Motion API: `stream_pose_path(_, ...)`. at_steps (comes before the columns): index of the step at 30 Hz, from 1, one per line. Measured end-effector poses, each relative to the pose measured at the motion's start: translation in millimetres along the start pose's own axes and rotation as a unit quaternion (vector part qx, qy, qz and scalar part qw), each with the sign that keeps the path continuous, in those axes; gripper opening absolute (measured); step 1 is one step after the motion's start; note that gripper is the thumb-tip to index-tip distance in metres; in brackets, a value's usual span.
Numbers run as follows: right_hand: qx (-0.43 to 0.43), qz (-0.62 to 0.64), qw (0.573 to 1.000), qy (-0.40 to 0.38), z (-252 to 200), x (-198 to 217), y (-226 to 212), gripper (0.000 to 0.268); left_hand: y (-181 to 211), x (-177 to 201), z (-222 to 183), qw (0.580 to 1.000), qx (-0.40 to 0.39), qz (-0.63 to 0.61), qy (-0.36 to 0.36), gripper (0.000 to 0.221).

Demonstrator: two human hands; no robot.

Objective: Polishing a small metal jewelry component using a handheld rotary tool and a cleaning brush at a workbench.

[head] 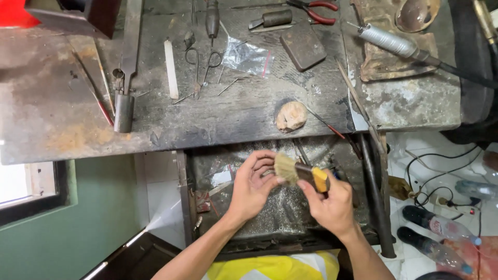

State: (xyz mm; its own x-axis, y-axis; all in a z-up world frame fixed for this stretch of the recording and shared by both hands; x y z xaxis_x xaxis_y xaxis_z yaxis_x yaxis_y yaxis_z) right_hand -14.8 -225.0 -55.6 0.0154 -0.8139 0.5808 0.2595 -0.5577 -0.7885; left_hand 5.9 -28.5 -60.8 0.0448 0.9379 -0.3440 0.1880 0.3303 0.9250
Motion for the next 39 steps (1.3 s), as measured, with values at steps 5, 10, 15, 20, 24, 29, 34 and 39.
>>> stream_pose_path(5, 0.001, -0.092, 0.987, 0.129, -15.2, 16.8, 5.6, 0.026, -32.2, -18.1, -10.7, 0.984, 0.118, -0.109, 0.082, 0.033)
stream_pose_path(10, -0.029, 0.04, 0.998, -0.034, -1.1, -0.6, -7.8, 0.019, -18.2, -47.9, -10.1, 0.885, 0.29, -0.345, 0.115, 0.058)
stream_pose_path(15, 0.036, -0.033, 0.981, 0.19, 9.0, 27.4, -6.4, 0.021, 9.6, -34.0, -2.0, 0.931, 0.181, -0.292, 0.127, 0.007)
stream_pose_path(20, 0.032, 0.035, 0.993, 0.105, 23.4, 8.1, -2.7, 0.023, -39.3, -15.1, 7.3, 0.851, 0.263, -0.437, 0.129, 0.011)
stream_pose_path(24, 0.04, -0.086, 0.983, 0.159, 5.5, 19.9, -3.2, 0.029, -45.2, -6.8, 14.1, 0.945, 0.16, -0.257, 0.121, 0.011)
stream_pose_path(29, 0.016, -0.079, 0.995, 0.056, 18.5, 24.4, -1.0, 0.021, 1.3, -2.3, 12.5, 0.998, 0.048, -0.028, 0.008, 0.018)
stream_pose_path(34, 0.041, 0.015, 0.99, 0.132, 21.1, 29.4, -1.9, 0.022, 20.2, 3.0, 25.9, 0.992, -0.059, 0.107, -0.012, 0.012)
stream_pose_path(39, 0.06, -0.071, 0.987, 0.129, 23.4, 40.6, -7.2, 0.025, 30.9, 6.9, 35.7, 0.974, -0.116, 0.194, -0.018, 0.009)
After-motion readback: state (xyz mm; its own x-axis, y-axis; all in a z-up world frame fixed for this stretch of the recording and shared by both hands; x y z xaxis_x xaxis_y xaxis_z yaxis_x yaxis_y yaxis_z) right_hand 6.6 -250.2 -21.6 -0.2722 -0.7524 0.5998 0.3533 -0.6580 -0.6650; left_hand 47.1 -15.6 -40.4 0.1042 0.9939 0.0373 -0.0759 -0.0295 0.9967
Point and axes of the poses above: each hand's wrist, its own z-axis towards the middle knuckle, its own x-axis out of the back of the hand, y = z × x, the point moved 2 cm from there along z, towards the middle knuckle, and after that the axes turned 2 degrees about y, right-handed, at the moved point
